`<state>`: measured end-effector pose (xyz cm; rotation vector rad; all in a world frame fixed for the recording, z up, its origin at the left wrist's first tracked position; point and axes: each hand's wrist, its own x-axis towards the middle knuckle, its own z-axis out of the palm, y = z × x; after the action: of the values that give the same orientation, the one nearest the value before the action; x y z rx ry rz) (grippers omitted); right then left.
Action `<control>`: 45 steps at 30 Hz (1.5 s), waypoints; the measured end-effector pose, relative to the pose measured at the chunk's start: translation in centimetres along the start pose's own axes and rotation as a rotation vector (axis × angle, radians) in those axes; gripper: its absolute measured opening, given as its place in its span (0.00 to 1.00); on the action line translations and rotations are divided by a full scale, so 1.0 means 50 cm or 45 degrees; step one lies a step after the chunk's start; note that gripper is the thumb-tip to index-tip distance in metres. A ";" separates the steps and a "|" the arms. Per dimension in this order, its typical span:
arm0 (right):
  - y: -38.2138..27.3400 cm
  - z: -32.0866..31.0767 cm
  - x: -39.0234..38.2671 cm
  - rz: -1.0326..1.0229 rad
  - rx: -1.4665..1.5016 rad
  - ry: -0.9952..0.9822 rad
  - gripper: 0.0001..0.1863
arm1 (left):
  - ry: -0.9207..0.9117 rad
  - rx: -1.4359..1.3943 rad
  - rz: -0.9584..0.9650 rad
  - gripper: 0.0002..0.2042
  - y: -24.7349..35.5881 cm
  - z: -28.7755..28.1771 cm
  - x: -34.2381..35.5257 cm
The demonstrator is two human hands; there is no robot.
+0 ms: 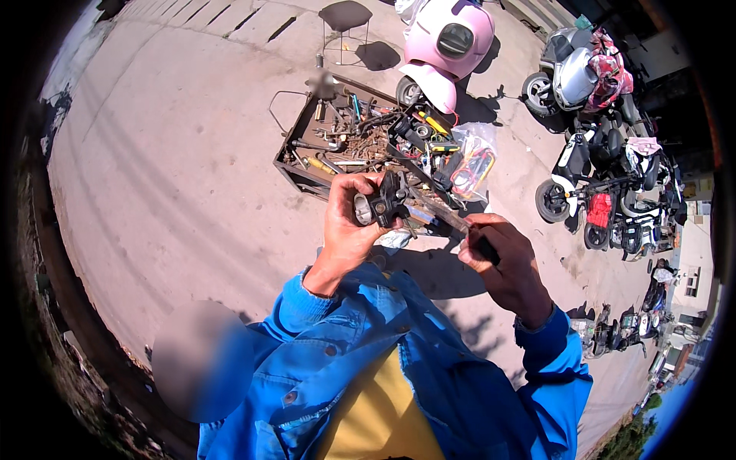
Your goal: The person crouches on the ground and uses pliers and a screwdriver to disassemble and adjust a small mechanical component. They repeatedly pry, twist, and reposition parts of the device while holding it in one hand.
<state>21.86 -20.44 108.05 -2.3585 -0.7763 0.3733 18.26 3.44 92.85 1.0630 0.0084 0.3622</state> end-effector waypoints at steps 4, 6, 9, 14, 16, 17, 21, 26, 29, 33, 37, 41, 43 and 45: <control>-0.018 0.075 -0.043 0.456 1.327 -0.285 0.18 | -0.008 0.025 0.136 0.33 0.002 0.007 0.007; -0.021 0.098 -0.041 0.527 1.652 -0.342 0.19 | -0.004 -0.022 0.131 0.32 0.012 0.015 0.010; -0.016 0.123 -0.051 0.579 1.939 -0.371 0.17 | -0.065 -0.002 0.216 0.32 0.008 0.019 0.016; -0.018 0.138 -0.062 0.582 2.060 -0.368 0.21 | -0.092 -0.102 0.205 0.30 0.001 0.029 0.014; -0.020 0.137 -0.062 0.608 2.101 -0.359 0.21 | -0.106 -0.117 0.150 0.29 0.013 0.034 0.014; -0.023 0.136 -0.064 0.613 2.113 -0.385 0.22 | -0.121 -0.090 0.166 0.29 0.011 0.032 0.013; -0.037 0.135 -0.064 0.637 2.192 -0.444 0.22 | -0.137 -0.013 0.209 0.26 -0.010 0.015 0.007; -0.023 0.159 -0.074 0.558 2.294 -0.479 0.21 | -0.115 -0.089 0.198 0.23 -0.017 0.014 -0.006; -0.023 0.165 -0.075 0.571 2.365 -0.500 0.22 | -0.131 0.018 0.239 0.23 -0.022 0.004 -0.003; -0.018 0.167 -0.077 0.485 2.415 -0.532 0.23 | -0.184 0.053 0.354 0.24 -0.020 0.005 0.007; -0.012 0.169 -0.080 0.423 2.454 -0.544 0.25 | -0.237 0.231 0.419 0.30 -0.017 0.005 0.011; -0.008 0.169 -0.078 0.429 2.487 -0.553 0.24 | -0.258 0.291 0.586 0.30 -0.014 0.023 0.022; -0.002 0.172 -0.081 0.390 2.562 -0.598 0.23 | -0.291 0.279 0.660 0.26 -0.018 0.025 0.029; -0.005 0.174 -0.080 0.419 2.660 -0.658 0.23 | -0.294 0.312 0.736 0.25 -0.019 0.027 0.036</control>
<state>14.81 -18.64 101.84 -0.3405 0.0811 1.1592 20.45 2.41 92.97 1.3379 -0.4794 0.7703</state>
